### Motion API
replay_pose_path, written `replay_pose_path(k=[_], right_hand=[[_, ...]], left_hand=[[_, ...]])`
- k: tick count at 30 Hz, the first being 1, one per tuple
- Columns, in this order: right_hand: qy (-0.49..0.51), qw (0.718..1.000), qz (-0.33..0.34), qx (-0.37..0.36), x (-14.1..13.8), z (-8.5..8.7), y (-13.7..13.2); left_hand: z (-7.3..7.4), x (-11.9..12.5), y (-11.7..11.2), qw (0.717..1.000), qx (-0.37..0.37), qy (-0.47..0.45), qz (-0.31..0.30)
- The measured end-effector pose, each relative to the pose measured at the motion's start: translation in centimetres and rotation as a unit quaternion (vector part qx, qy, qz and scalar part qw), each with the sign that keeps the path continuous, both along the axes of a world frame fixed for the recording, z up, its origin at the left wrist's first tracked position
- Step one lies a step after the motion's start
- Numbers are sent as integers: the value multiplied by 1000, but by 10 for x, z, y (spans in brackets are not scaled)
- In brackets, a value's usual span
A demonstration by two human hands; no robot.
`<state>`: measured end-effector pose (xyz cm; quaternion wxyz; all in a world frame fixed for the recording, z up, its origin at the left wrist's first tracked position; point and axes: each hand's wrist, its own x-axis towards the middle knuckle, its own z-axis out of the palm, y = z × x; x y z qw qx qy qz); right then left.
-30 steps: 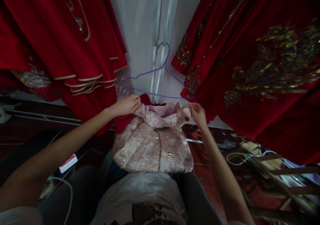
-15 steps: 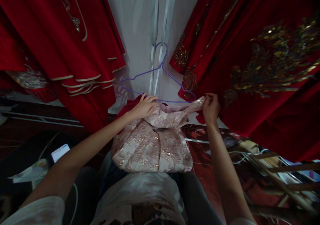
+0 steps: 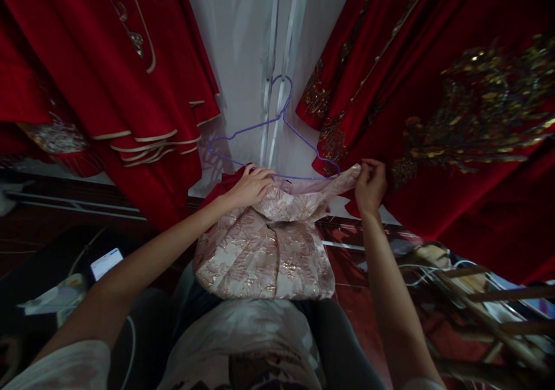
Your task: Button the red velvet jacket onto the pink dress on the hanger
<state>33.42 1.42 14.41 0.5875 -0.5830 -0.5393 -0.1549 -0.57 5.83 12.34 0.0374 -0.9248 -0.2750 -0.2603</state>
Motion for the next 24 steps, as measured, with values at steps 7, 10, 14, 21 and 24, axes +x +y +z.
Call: replay_pose_path(k=[7, 10, 14, 21, 24], right_hand=[[-68, 996, 66, 1, -31, 36, 26], [-89, 991, 102, 0, -54, 48, 41], [-74, 991, 111, -19, -74, 49, 51], [-94, 987, 115, -53, -72, 47, 48], [-107, 987, 112, -43, -66, 51, 47]], left_hand=[[-1, 16, -2, 998, -50, -48, -10], [-4, 33, -4, 994, -74, -80, 2], [-3, 46, -6, 989, -101, -105, 15], [20, -7, 1, 980, -13, -151, 128], [26, -55, 11, 943, 53, -169, 283]])
